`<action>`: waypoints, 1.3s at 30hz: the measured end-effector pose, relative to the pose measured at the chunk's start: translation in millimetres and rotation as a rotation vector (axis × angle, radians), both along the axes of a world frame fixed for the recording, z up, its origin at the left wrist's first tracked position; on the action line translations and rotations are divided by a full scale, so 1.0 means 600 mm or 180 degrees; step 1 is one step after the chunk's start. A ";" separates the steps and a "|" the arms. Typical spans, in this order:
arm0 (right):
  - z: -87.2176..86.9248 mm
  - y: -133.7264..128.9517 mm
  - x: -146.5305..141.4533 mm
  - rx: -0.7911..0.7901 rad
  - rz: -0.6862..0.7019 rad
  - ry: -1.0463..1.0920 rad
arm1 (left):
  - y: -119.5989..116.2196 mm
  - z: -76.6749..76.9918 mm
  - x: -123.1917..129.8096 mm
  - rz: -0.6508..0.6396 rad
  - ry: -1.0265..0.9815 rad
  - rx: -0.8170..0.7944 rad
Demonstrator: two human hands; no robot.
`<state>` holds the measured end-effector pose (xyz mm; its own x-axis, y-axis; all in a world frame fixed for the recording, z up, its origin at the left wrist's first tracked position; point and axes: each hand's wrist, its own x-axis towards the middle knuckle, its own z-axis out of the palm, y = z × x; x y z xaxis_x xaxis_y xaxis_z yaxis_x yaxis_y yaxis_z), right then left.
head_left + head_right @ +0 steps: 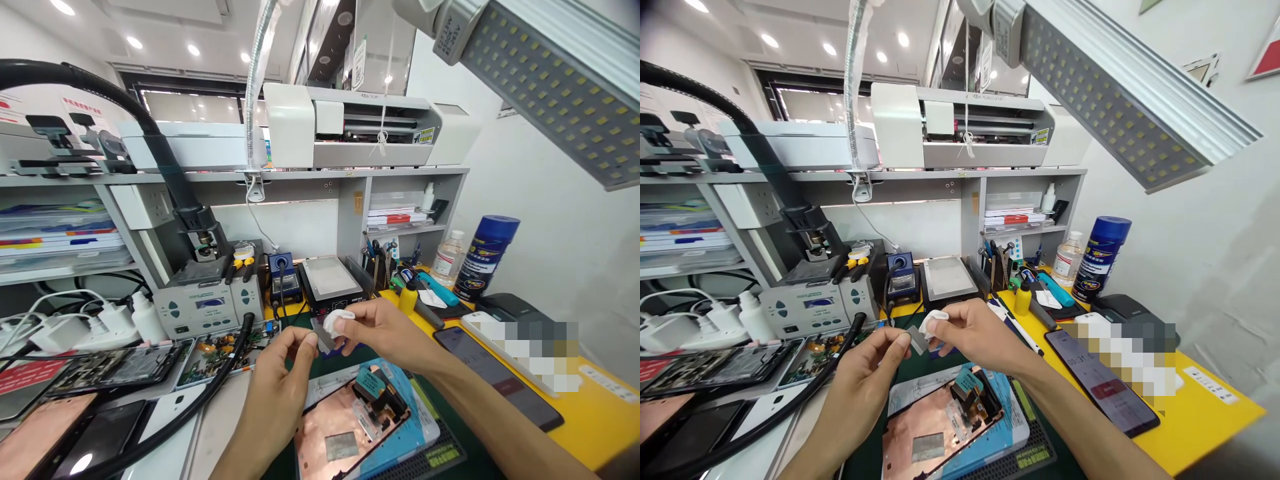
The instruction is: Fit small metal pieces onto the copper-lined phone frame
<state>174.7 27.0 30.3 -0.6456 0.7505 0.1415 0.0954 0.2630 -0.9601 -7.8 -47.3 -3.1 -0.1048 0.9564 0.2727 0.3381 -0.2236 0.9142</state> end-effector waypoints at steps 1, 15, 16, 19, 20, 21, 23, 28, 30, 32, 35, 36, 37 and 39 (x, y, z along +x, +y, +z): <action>-0.001 -0.002 -0.002 0.0001 0.0029 -0.0040 | 0.000 0.000 -0.001 -0.0052 0.0013 -0.0010; -0.015 -0.004 -0.021 -0.0045 -0.0366 0.0142 | 0.012 -0.006 -0.012 -0.0261 -0.0383 -0.0306; -0.014 -0.001 -0.019 -0.0057 -0.0380 0.0151 | 0.012 -0.006 -0.014 -0.0266 -0.0373 -0.0317; -0.015 0.009 -0.011 -0.0062 -0.0412 0.0204 | 0.014 -0.007 -0.017 -0.0258 -0.0344 -0.0401; -0.015 0.012 -0.009 -0.0091 -0.0414 0.0222 | 0.014 -0.007 -0.018 -0.0251 -0.0345 -0.0438; -0.015 0.015 -0.008 -0.0130 -0.0421 0.0257 | 0.015 -0.007 -0.019 -0.0245 -0.0354 -0.0478; -0.013 0.019 -0.004 -0.0223 -0.0449 0.0403 | 0.015 -0.004 -0.019 -0.0243 -0.0388 -0.0549; -0.001 0.030 0.014 -0.0494 -0.0509 0.0589 | 0.011 0.004 -0.016 -0.0274 -0.0437 -0.0643; 0.000 0.037 0.026 -0.0266 -0.0667 0.0364 | 0.011 0.006 -0.015 -0.0297 -0.0397 -0.0664; 0.000 0.045 0.038 0.0139 -0.0811 0.0078 | 0.012 0.009 -0.016 -0.0322 -0.0261 -0.0671; 0.004 0.056 0.056 0.0535 -0.0870 -0.0225 | 0.023 0.026 -0.015 -0.0458 0.0264 -0.0689; 0.007 0.058 0.062 0.0588 -0.0855 -0.0267 | 0.030 0.036 -0.012 -0.0555 0.0536 -0.0703; 0.012 0.059 0.068 0.0612 -0.0826 -0.0284 | 0.038 0.047 -0.008 -0.0633 0.0836 -0.0703; 0.021 0.061 0.081 0.0644 -0.0651 -0.0359 | 0.056 0.072 0.005 -0.0875 0.1340 -0.0617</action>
